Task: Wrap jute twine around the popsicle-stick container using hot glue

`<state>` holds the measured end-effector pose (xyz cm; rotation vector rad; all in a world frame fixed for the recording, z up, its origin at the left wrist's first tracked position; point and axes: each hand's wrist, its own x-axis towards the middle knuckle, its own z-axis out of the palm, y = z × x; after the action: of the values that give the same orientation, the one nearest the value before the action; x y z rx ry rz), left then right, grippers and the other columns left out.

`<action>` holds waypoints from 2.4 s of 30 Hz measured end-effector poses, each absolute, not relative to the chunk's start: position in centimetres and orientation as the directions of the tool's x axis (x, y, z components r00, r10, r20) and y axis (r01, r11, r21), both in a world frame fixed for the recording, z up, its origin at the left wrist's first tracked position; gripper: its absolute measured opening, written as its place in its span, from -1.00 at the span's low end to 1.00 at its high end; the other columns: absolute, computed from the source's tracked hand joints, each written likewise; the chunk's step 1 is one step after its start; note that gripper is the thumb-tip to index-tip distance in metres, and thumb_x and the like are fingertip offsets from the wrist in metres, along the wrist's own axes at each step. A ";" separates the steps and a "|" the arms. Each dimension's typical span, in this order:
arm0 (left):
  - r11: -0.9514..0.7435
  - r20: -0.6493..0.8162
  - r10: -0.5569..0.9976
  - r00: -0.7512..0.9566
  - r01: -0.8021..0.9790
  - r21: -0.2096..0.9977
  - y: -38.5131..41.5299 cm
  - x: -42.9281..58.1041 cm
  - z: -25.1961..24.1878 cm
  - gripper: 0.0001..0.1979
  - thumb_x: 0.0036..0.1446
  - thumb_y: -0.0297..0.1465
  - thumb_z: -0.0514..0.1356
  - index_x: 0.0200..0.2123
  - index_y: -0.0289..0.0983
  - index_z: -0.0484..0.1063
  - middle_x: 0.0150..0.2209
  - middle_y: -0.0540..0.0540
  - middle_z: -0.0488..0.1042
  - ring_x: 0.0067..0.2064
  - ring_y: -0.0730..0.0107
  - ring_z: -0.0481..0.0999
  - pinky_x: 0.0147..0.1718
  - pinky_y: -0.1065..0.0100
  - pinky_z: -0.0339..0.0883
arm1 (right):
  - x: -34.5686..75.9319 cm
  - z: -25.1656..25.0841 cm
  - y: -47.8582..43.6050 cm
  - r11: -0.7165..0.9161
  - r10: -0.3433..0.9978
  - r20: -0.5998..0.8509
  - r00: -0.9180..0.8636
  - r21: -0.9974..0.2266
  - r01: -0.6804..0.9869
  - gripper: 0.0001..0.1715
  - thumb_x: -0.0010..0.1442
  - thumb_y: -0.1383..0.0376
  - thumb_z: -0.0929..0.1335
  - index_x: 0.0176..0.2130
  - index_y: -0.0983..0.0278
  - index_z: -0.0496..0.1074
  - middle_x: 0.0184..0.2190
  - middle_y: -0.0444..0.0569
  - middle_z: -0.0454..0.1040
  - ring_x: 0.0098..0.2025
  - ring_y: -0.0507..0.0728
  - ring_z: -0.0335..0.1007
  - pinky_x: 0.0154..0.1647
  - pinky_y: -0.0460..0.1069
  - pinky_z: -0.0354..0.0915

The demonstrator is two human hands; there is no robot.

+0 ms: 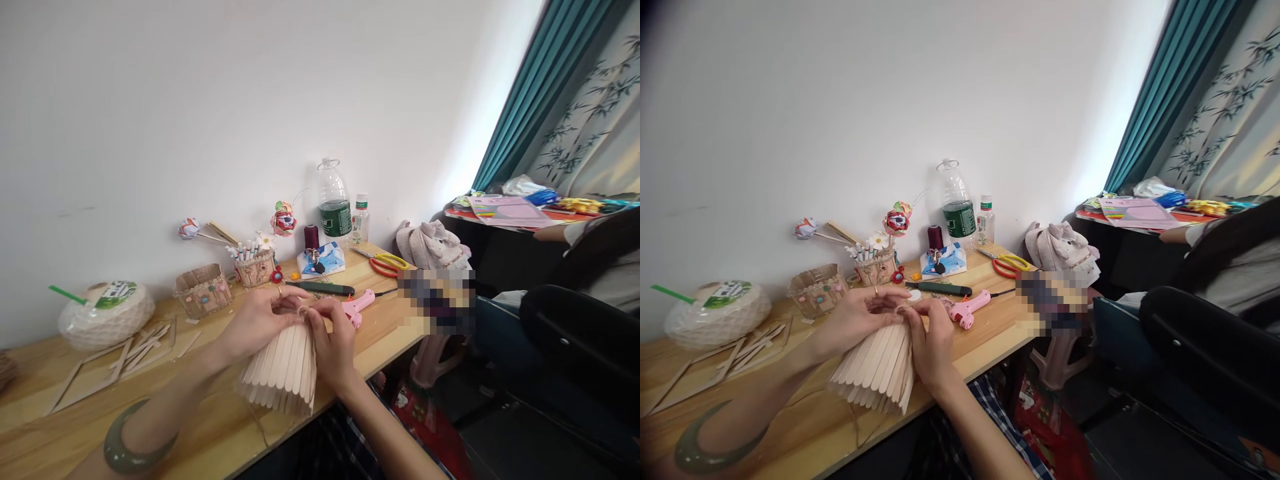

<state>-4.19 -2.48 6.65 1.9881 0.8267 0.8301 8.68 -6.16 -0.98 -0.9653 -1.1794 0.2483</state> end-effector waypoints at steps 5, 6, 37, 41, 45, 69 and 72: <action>-0.611 0.465 0.752 0.467 0.229 0.758 -2.3 -4.5 6.8 -0.74 0.00 -0.42 0.28 -0.17 -0.25 0.50 -0.22 -0.11 0.57 -0.16 0.24 0.53 -0.08 0.21 0.39 | 11.4 1.2 -6.7 0.552 0.737 0.552 0.390 -0.825 0.126 -0.81 0.21 0.15 0.26 -0.36 0.21 0.26 -0.44 -0.12 0.40 -0.40 0.04 0.36 -0.36 -0.05 0.31; -0.666 0.517 0.714 0.472 0.233 0.708 -2.3 -4.5 6.7 -0.77 0.02 -0.42 0.27 -0.19 -0.25 0.51 -0.21 -0.12 0.57 -0.14 0.23 0.52 -0.06 0.20 0.37 | 12.1 1.6 -6.8 0.539 0.761 0.529 0.376 -0.838 0.089 -0.80 0.22 0.13 0.25 -0.34 0.21 0.24 -0.45 -0.14 0.40 -0.41 0.03 0.36 -0.39 -0.07 0.31; -0.727 0.438 0.530 0.726 0.124 0.675 -1.2 -5.1 6.7 -0.85 0.12 -0.34 0.22 -0.23 -0.25 0.41 -0.16 -0.14 0.47 -0.06 0.21 0.44 -0.03 0.17 0.27 | 11.4 5.2 -10.1 0.398 0.842 0.540 0.015 -0.638 0.659 -0.84 0.16 0.20 0.34 -0.28 0.25 0.38 -0.39 -0.08 0.49 -0.38 0.08 0.40 -0.38 -0.06 0.27; -0.715 0.420 0.531 0.736 0.124 0.688 -1.3 -5.1 6.9 -0.85 0.11 -0.35 0.23 -0.24 -0.25 0.40 -0.17 -0.13 0.46 -0.06 0.20 0.43 -0.04 0.18 0.27 | 11.3 4.9 -10.0 0.362 0.873 0.477 -0.099 -0.497 0.789 -0.95 0.17 0.37 0.33 -0.34 0.25 0.40 -0.36 -0.08 0.52 -0.36 0.08 0.42 -0.38 -0.07 0.24; -0.735 0.372 0.506 0.778 0.163 0.659 -1.3 -5.5 6.9 -0.70 0.03 -0.34 0.29 -0.15 -0.21 0.35 -0.06 -0.14 0.41 0.04 0.16 0.38 0.02 0.15 0.21 | 11.7 4.7 -10.2 0.361 0.830 0.543 -0.129 -0.346 0.866 -0.87 0.20 0.35 0.30 -0.38 0.26 0.44 -0.41 -0.07 0.50 -0.40 0.06 0.41 -0.42 -0.09 0.19; -0.713 0.436 0.582 0.686 0.172 0.680 -1.9 -4.5 6.5 -0.90 0.01 -0.47 0.19 -0.34 -0.26 0.33 -0.17 -0.15 0.44 -0.07 0.18 0.43 -0.04 0.15 0.23 | 11.8 2.7 -8.7 0.342 0.850 0.514 0.112 -0.702 0.625 -0.84 0.14 0.27 0.30 -0.44 0.28 0.39 -0.67 -0.26 0.08 -0.60 -0.03 0.00 -0.59 -0.13 -0.06; -0.709 0.460 0.601 0.654 0.171 0.684 -2.0 -4.2 6.5 -0.92 -0.02 -0.48 0.18 -0.38 -0.26 0.33 -0.21 -0.15 0.46 -0.09 0.18 0.45 -0.06 0.14 0.25 | 11.8 2.7 -8.6 0.326 0.885 0.450 0.121 -0.783 0.530 -0.82 0.13 0.25 0.29 -0.46 0.27 0.36 -0.66 -0.26 0.08 -0.59 -0.04 0.00 -0.59 -0.13 -0.06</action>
<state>-4.24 -2.03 6.47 2.2627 0.5970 0.9247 11.79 -8.55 2.69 -1.3355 -1.5433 0.4245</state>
